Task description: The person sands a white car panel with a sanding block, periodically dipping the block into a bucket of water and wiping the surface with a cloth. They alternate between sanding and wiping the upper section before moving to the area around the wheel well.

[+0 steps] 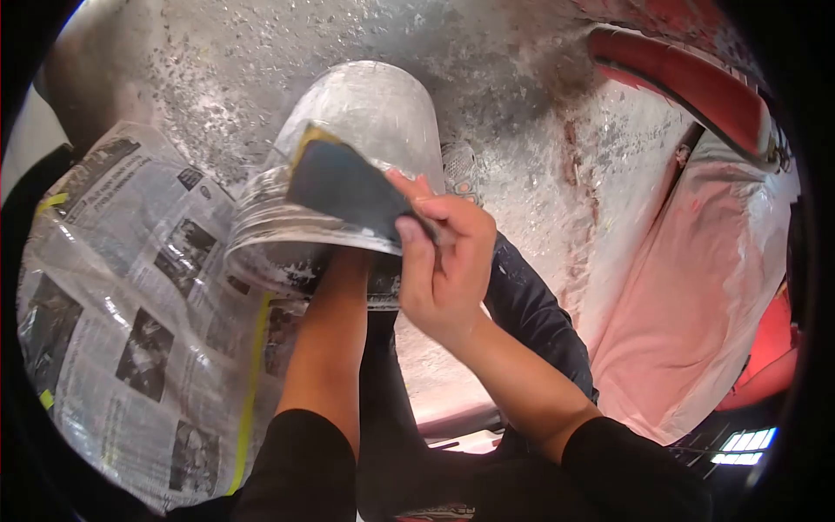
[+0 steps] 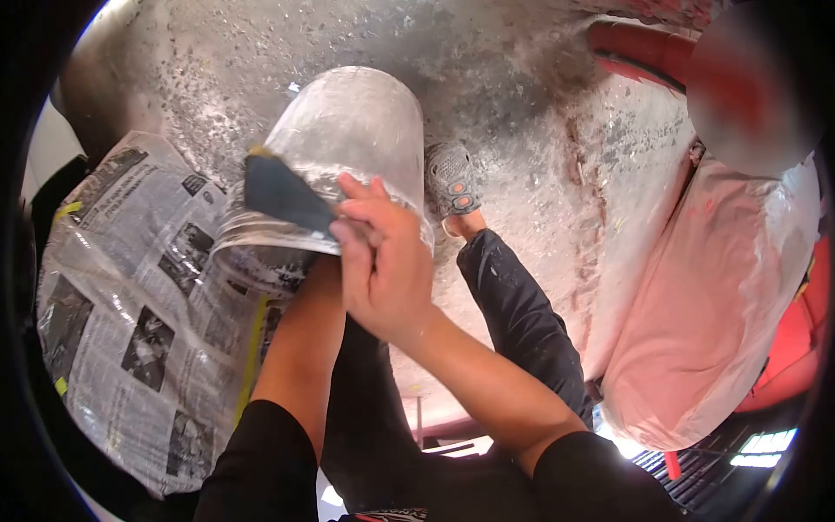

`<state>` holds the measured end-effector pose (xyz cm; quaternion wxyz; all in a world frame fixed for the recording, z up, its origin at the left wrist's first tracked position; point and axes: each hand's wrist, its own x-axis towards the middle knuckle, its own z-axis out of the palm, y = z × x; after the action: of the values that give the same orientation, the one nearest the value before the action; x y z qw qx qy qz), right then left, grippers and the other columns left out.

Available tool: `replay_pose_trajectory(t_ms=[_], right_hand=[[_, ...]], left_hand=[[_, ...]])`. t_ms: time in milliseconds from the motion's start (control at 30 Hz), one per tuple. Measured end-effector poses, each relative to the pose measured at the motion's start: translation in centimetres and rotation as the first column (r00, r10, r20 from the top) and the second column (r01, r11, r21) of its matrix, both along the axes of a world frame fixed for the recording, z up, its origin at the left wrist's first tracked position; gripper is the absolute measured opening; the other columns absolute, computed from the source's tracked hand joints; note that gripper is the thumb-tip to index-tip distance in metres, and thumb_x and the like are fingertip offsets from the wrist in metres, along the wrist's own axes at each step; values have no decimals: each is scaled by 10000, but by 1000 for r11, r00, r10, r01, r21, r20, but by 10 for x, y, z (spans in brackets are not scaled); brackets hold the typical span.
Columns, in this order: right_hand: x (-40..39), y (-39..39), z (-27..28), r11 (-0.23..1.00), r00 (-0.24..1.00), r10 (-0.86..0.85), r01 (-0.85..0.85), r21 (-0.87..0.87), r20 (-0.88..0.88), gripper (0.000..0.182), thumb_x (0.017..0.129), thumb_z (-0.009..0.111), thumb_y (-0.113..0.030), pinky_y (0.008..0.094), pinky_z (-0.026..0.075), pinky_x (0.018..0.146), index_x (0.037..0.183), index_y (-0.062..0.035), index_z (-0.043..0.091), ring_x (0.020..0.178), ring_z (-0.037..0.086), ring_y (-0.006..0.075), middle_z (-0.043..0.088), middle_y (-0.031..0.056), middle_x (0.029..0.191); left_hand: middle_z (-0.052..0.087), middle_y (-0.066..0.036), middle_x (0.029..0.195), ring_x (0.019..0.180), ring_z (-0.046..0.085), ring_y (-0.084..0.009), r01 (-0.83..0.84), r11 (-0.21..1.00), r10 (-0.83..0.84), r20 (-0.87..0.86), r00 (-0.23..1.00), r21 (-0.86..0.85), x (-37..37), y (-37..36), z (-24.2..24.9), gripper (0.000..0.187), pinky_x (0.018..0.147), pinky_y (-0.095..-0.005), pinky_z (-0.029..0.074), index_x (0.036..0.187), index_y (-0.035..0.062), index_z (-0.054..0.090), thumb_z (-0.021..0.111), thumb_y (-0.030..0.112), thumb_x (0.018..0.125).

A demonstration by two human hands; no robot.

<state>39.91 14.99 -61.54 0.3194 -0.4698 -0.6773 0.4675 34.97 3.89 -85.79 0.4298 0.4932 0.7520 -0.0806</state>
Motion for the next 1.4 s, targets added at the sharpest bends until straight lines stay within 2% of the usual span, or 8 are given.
replay_pose_trajectory(t_ms=[333,500,733,867,933,1033,1133,1400], right_hand=[[-21,114,-19,940,940,-261,196,-280,-218,149,880,720,7,204,466,661,973,-32,610,767,575,54,636,6,867],[-14,138,0,894,912,-380,319,-315,-156,203,830,758,11,227,436,666,925,-53,590,744,516,58,563,-27,807],[-28,69,5,820,953,-303,252,-513,-17,292,774,776,13,265,422,655,978,-69,584,701,466,93,550,-6,866],[-95,41,73,342,804,-322,-393,-853,-500,145,886,678,-122,309,487,617,1005,-81,605,696,548,142,598,32,878],[-109,33,131,-105,386,-577,-909,-404,-719,133,959,593,-210,323,523,602,1006,-86,607,711,602,172,621,53,881],[-151,29,199,-19,630,-439,-720,-694,-641,211,1008,474,-281,339,524,593,975,-109,592,703,606,193,613,66,872],[-178,20,270,852,765,449,-523,-38,-461,153,830,599,-49,331,487,707,971,-78,547,767,587,191,593,66,853],[-226,34,333,641,725,-272,-354,-681,-633,296,760,640,64,273,453,677,991,-74,517,756,559,128,589,31,877]], left_hand=[[681,-167,715,636,681,-262,-470,869,435,212,875,155,-38,80,82,328,596,-445,535,910,-22,704,723,305,899],[683,-76,947,694,692,-160,-883,319,786,616,44,-344,-69,80,306,192,605,-282,579,1017,-23,630,674,141,927],[576,-63,992,836,645,-156,-891,42,628,705,-329,-453,-83,46,546,209,676,-395,652,887,78,442,571,-85,861],[589,-89,1138,985,632,-219,-903,-66,469,785,-403,-424,-93,34,608,260,759,-428,599,1096,78,500,525,-61,879],[588,-103,1214,1088,612,-245,-931,-149,390,845,-365,-333,-98,16,595,386,811,-451,565,1236,103,494,511,-41,878],[525,-123,1348,1244,522,-298,-896,-345,381,831,-405,-279,-108,15,593,428,1039,-496,419,1379,102,434,468,354,1034],[434,-145,1494,1384,425,-305,-753,-400,32,813,-581,-522,-115,24,611,799,1149,-513,323,1484,79,388,396,697,977],[666,-90,1062,867,678,-218,-912,-401,535,787,-308,-85,-174,12,673,315,754,-377,570,1123,61,579,730,262,932]])
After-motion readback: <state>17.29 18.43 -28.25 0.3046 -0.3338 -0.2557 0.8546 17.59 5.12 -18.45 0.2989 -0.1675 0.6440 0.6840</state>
